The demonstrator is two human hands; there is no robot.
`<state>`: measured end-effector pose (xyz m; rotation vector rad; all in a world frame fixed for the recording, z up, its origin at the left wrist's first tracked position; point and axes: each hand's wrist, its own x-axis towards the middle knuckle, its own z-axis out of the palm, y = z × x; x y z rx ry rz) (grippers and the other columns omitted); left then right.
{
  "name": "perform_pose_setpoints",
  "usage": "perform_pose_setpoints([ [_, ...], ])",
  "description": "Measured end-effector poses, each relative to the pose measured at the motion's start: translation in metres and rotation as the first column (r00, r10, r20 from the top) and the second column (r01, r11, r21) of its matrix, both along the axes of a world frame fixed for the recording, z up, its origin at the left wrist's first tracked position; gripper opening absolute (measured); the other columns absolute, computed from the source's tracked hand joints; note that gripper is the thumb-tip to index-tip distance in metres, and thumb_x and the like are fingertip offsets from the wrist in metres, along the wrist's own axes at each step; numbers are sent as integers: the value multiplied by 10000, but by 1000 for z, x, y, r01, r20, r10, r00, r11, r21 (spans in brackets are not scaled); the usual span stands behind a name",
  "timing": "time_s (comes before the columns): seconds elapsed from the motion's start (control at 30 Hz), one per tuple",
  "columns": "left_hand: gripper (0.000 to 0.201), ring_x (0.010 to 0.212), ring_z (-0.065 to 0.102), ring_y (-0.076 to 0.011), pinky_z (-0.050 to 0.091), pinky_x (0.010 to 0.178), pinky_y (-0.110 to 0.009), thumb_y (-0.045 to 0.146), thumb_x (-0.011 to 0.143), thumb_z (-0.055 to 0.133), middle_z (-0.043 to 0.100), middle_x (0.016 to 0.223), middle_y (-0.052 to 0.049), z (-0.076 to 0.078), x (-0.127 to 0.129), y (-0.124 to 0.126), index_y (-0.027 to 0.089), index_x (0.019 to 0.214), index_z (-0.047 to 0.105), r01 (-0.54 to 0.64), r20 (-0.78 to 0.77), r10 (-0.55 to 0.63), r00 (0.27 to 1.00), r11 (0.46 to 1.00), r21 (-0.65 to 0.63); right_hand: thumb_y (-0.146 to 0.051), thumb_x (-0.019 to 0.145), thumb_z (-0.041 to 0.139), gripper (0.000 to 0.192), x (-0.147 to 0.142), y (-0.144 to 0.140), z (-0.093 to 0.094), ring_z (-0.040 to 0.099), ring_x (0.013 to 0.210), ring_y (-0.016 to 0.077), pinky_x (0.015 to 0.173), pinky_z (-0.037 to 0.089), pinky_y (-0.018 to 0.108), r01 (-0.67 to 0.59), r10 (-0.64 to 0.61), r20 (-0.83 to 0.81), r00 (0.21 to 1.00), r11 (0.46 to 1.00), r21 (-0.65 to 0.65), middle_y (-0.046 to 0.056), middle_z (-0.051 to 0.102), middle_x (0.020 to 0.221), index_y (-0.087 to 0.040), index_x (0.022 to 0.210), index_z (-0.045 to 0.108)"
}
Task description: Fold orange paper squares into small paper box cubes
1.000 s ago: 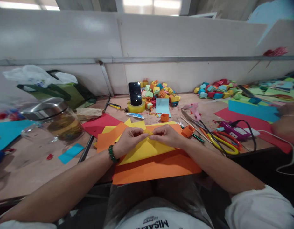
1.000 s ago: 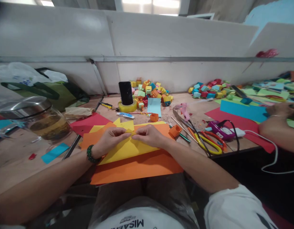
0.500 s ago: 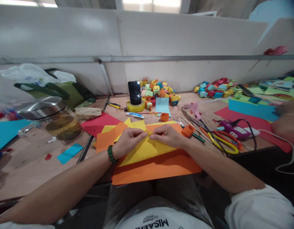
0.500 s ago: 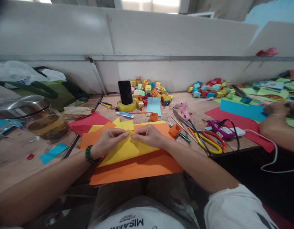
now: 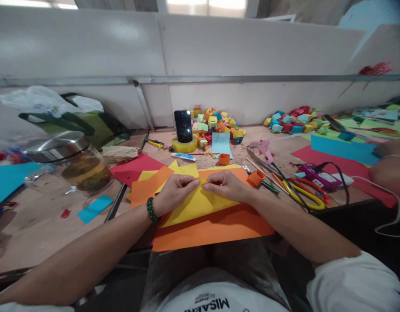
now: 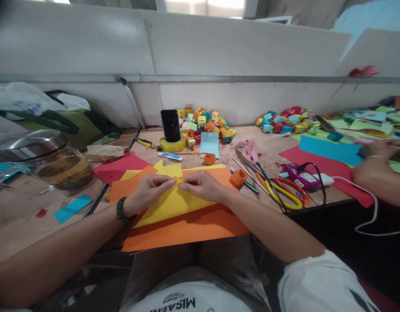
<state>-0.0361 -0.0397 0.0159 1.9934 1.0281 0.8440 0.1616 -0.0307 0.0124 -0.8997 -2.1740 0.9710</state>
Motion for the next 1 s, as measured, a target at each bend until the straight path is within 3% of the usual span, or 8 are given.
perform_pose_setpoints([
  [0.17, 400, 535, 314, -83, 280, 468, -201, 460, 819, 460, 362, 535, 37, -4, -1, 4, 159, 556, 468, -8, -19, 9, 1000, 999, 35, -489, 831, 516, 444, 0, 1, -2, 259, 536, 72, 497, 215, 231, 13, -13, -11, 1000, 1000, -11, -55, 274, 551, -194, 554, 331],
  [0.27, 370, 541, 388, -96, 331, 488, -203, 413, 833, 469, 427, 547, 27, -9, -3, 9, 158, 567, 506, -45, -122, 57, 991, 993, 106, -452, 821, 523, 414, 1, 6, -8, 264, 534, 73, 498, 199, 234, 68, -67, 25, 997, 997, -25, -56, 285, 544, -191, 552, 348],
  [0.37, 189, 760, 569, -169, 479, 686, -259, 291, 821, 529, 629, 794, -35, -8, -4, 9, 165, 850, 668, -89, -252, 164, 954, 955, 283, -409, 814, 522, 392, 3, 15, -14, 264, 524, 72, 500, 182, 240, 161, -159, 112, 981, 987, -16, -58, 292, 528, -186, 537, 357],
  [0.47, 310, 969, 596, -215, 485, 886, -347, 137, 829, 469, 668, 1035, -92, -3, -4, 0, 193, 1038, 690, 93, -420, 95, 902, 909, 406, -351, 815, 511, 362, 5, 22, -16, 289, 530, 76, 513, 189, 247, 221, -224, 241, 944, 974, 40, -53, 321, 524, -178, 527, 375],
  [0.53, 363, 959, 607, -212, 486, 890, -345, 77, 816, 431, 689, 1037, -89, 1, -2, -7, 203, 1001, 716, 276, -553, -23, 833, 883, 380, -324, 812, 514, 348, 5, 25, -16, 307, 538, 78, 525, 194, 251, 233, -245, 316, 917, 970, 77, -49, 343, 528, -172, 526, 387],
  [0.6, 375, 919, 624, -208, 496, 843, -327, 68, 802, 433, 710, 1030, -70, 3, 0, -13, 217, 973, 733, 366, -650, -78, 756, 873, 322, -309, 812, 521, 334, 5, 26, -15, 322, 545, 80, 533, 198, 253, 237, -255, 357, 899, 967, 95, -48, 360, 533, -168, 534, 402],
  [0.77, 387, 858, 651, -186, 479, 731, -278, 75, 773, 440, 723, 1057, -30, 10, -2, -16, 243, 936, 748, 388, -744, -122, 657, 901, 195, -288, 835, 512, 333, 4, 25, -14, 338, 552, 84, 545, 207, 250, 244, -261, 405, 876, 965, 96, -49, 362, 535, -170, 545, 397],
  [1.0, 362, 838, 615, -190, 453, 726, -274, 66, 753, 441, 662, 890, -46, 9, -7, -8, 227, 957, 693, 431, -747, -164, 644, 885, 177, -292, 891, 503, 268, 1, 20, -9, 362, 591, 101, 554, 203, 246, 245, -294, 567, 769, 956, 163, -23, 475, 630, -165, 655, 499],
])
